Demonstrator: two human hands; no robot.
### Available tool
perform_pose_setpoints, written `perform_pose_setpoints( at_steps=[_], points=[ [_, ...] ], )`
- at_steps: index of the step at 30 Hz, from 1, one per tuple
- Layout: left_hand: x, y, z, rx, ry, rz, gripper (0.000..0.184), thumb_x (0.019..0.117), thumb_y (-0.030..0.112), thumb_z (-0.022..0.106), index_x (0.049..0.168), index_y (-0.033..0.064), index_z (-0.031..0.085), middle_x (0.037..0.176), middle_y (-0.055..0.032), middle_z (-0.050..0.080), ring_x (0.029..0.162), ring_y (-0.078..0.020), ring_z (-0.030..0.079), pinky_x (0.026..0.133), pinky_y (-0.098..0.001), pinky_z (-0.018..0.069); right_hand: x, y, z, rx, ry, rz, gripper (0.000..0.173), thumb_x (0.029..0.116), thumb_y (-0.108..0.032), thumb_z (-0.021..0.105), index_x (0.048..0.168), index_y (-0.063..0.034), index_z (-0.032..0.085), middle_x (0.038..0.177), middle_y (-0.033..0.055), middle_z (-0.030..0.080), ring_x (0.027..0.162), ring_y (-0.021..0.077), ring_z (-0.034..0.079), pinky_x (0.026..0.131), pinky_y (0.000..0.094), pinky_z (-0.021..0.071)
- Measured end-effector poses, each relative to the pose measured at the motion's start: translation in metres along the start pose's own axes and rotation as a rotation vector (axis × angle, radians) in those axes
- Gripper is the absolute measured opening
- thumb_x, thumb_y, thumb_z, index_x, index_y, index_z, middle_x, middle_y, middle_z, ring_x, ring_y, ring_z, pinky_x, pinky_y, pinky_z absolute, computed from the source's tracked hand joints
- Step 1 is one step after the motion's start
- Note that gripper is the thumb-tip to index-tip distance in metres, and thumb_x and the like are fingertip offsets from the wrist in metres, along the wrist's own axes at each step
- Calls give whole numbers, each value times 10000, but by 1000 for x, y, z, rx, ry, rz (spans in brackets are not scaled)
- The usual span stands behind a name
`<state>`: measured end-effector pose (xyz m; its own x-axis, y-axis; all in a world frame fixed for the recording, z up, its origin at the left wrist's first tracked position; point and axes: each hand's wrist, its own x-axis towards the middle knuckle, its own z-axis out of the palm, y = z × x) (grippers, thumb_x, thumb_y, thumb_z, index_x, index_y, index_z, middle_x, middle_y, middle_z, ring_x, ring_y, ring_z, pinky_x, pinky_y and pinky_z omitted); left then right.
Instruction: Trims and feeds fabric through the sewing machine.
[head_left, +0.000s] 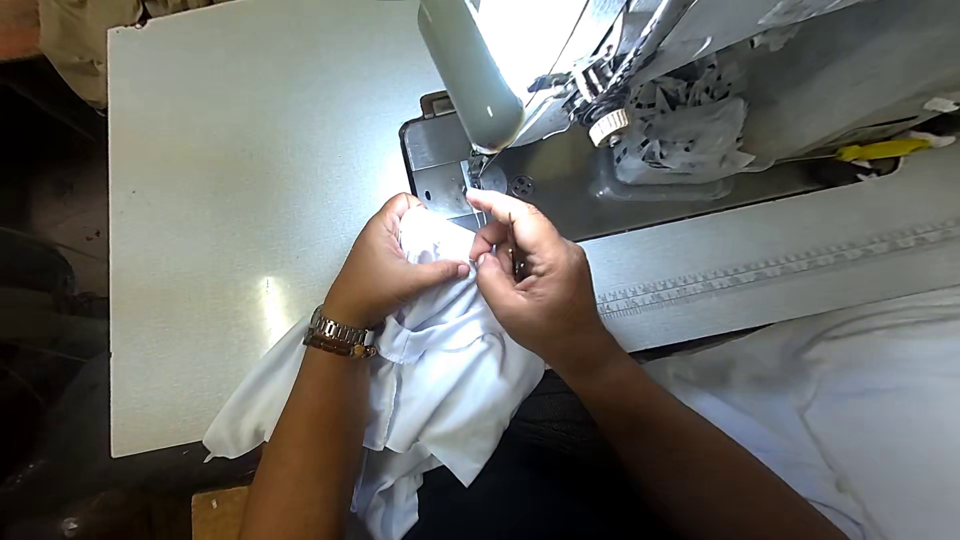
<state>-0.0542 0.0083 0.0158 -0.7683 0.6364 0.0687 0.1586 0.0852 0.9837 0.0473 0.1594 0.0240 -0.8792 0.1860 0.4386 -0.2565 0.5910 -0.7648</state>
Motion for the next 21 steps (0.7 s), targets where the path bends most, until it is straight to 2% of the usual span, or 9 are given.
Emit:
perform_pose_setpoints(
  at_steps=[2, 4, 6, 8, 11, 14, 16, 18, 21],
  points=[
    [0, 0, 0, 3, 2, -5, 487, 696, 19, 861, 1063, 63, 543, 886, 15, 676, 798, -5, 667, 732, -173, 568, 2, -3, -5, 190, -49, 144, 453, 928, 18, 542, 1381, 26, 559, 921, -37, 652, 697, -64, 529, 623, 82, 449],
    [0, 0, 0, -12, -4, 6, 477, 700, 8, 857, 1053, 66, 541, 873, 19, 675, 787, -8, 666, 723, -173, 569, 4, -4, -9, 417, -77, 242, 486, 902, 55, 549, 1387, 27, 529, 892, -56, 645, 603, -50, 497, 520, 98, 418],
    [0, 0, 0, -25, -15, 12, 471, 704, -15, 854, 1041, 69, 536, 858, 17, 678, 775, -14, 668, 712, -178, 570, 3, -1, -13, 669, -116, 319, 516, 891, 85, 542, 1400, 19, 497, 899, -40, 649, 524, -17, 481, 441, 126, 421],
    [0, 1, 0, -29, -32, 17, 466, 699, -33, 847, 1018, 76, 527, 846, 19, 670, 763, -17, 662, 701, -177, 566, 2, 1, -18, 864, -150, 397, 500, 904, 86, 513, 1396, -2, 503, 897, -30, 654, 496, -5, 479, 425, 138, 437],
    [0, 1, 0, -19, -39, 26, 473, 697, -37, 853, 1020, 77, 526, 857, 23, 668, 774, -11, 659, 707, -172, 564, 2, 4, -20, 1065, -140, 523, 450, 940, 63, 440, 1375, -8, 532, 851, -15, 621, 455, -6, 439, 400, 132, 411],
    [0, 0, 0, -15, -45, 34, 502, 705, -31, 854, 1073, 62, 524, 894, 13, 663, 806, -13, 664, 733, -177, 573, 4, 7, -25, 1180, -117, 584, 418, 1021, 15, 383, 1419, -16, 507, 983, 25, 692, 453, -23, 446, 404, 115, 406],
    [1, -1, 0, -26, -40, 29, 495, 716, -27, 841, 1086, 64, 524, 894, 10, 665, 803, -18, 664, 725, -183, 575, 5, 4, -25, 1003, -46, 524, 432, 1004, 19, 401, 1422, -26, 497, 1069, 32, 715, 444, -16, 436, 388, 128, 389],
    [1, 0, 0, -40, -33, 24, 479, 739, -12, 819, 1115, 57, 529, 906, 12, 654, 809, -18, 656, 731, -182, 571, 1, 1, -22, 693, 46, 359, 444, 948, 52, 512, 1389, 11, 488, 1049, 16, 713, 484, 0, 481, 400, 154, 420],
    [1, -2, -1, -76, -37, 32, 453, 768, -3, 790, 1130, 55, 524, 937, 14, 647, 826, -17, 652, 745, -182, 568, -9, 2, -15, 270, 59, 43, 468, 897, 12, 651, 1342, 89, 527, 1047, 27, 674, 648, -35, 511, 548, 122, 440]
  ],
)
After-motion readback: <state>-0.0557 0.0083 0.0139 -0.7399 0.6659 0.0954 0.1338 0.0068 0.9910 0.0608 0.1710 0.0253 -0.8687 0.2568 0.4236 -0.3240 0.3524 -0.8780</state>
